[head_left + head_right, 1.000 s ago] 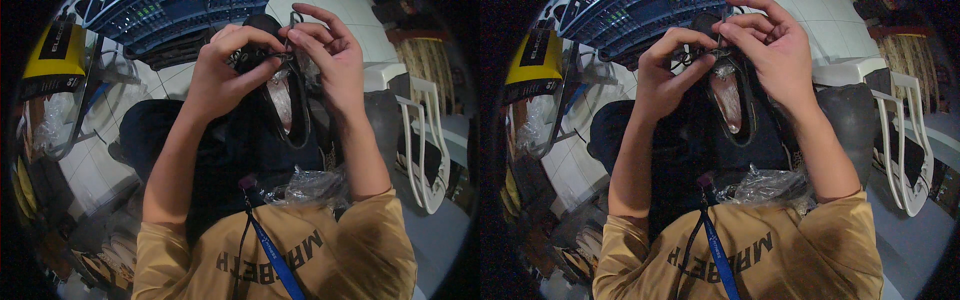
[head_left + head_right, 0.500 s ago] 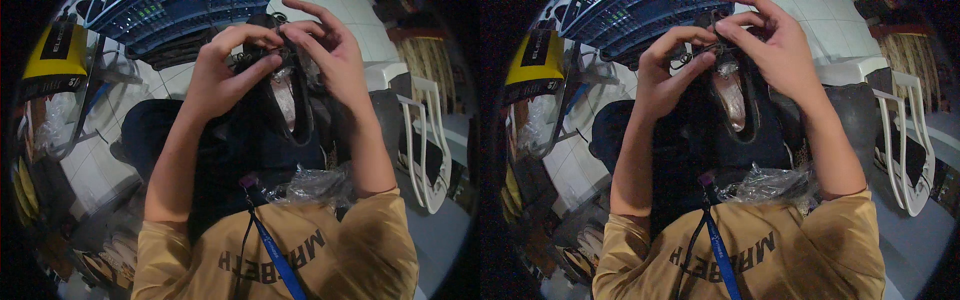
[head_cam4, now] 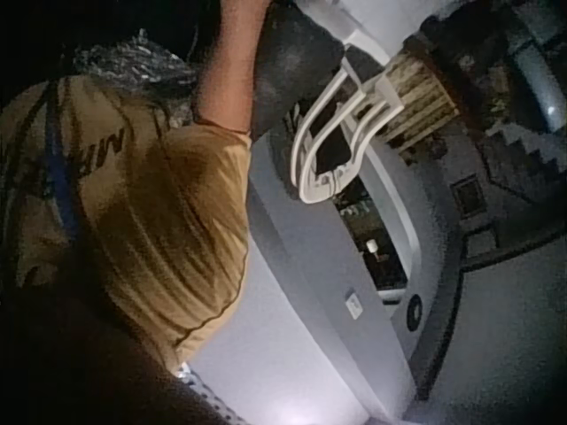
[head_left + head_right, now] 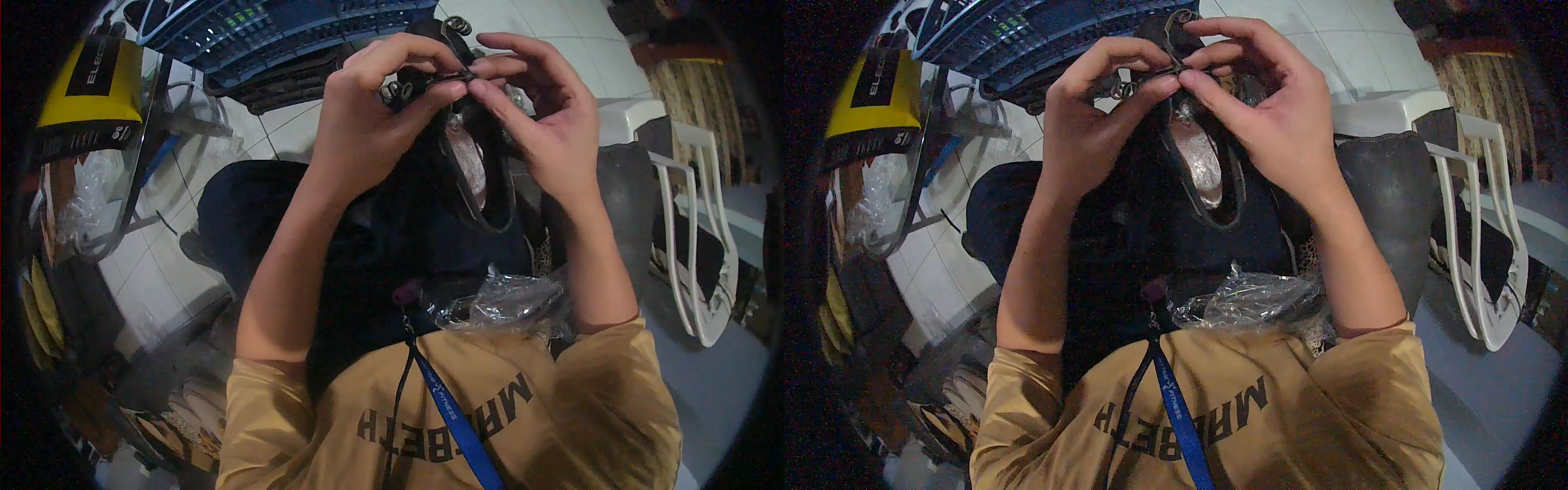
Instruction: Unpacking a shoe from a plastic bag and then lacing the shoestrings through the eyelets.
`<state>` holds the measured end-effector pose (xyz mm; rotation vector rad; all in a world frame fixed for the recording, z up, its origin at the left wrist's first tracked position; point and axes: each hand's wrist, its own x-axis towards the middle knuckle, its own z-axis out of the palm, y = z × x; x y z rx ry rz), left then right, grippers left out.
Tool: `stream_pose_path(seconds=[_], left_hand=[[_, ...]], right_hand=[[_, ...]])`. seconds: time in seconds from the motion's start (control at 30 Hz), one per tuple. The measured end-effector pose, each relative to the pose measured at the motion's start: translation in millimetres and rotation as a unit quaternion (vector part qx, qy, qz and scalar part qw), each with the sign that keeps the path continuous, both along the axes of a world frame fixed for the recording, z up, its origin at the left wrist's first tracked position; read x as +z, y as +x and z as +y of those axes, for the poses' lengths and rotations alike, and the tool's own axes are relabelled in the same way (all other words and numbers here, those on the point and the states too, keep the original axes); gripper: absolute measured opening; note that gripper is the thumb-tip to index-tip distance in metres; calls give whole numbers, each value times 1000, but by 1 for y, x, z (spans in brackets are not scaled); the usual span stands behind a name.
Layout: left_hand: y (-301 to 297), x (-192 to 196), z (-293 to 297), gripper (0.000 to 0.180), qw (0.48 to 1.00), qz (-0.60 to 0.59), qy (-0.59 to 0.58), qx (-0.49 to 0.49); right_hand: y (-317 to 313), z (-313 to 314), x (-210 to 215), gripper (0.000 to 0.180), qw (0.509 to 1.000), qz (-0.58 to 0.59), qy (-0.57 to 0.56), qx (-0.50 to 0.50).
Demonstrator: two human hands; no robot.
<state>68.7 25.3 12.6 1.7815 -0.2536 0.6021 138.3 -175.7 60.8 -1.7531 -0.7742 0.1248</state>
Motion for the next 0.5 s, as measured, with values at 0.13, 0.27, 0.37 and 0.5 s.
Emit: stream_pose_path(seconds=[0.13,0.27,0.37,0.5], left_hand=[[-1,1,-1,24,1000,9,-12,-3],[-2,-1,0,21,1000,-7,-3,-11],[-4,4,-9,21,999,17,-29,-10],[-2,4,-13,22,995,30,-89,-17]], right_hand=[[0,-1,3,42,1000,-2,6,19],[0,-1,3,40,1000,4,4,21],[1,-2,0,39,1000,9,20,10],[-1,2,-3,37,999,-13,46,-2]])
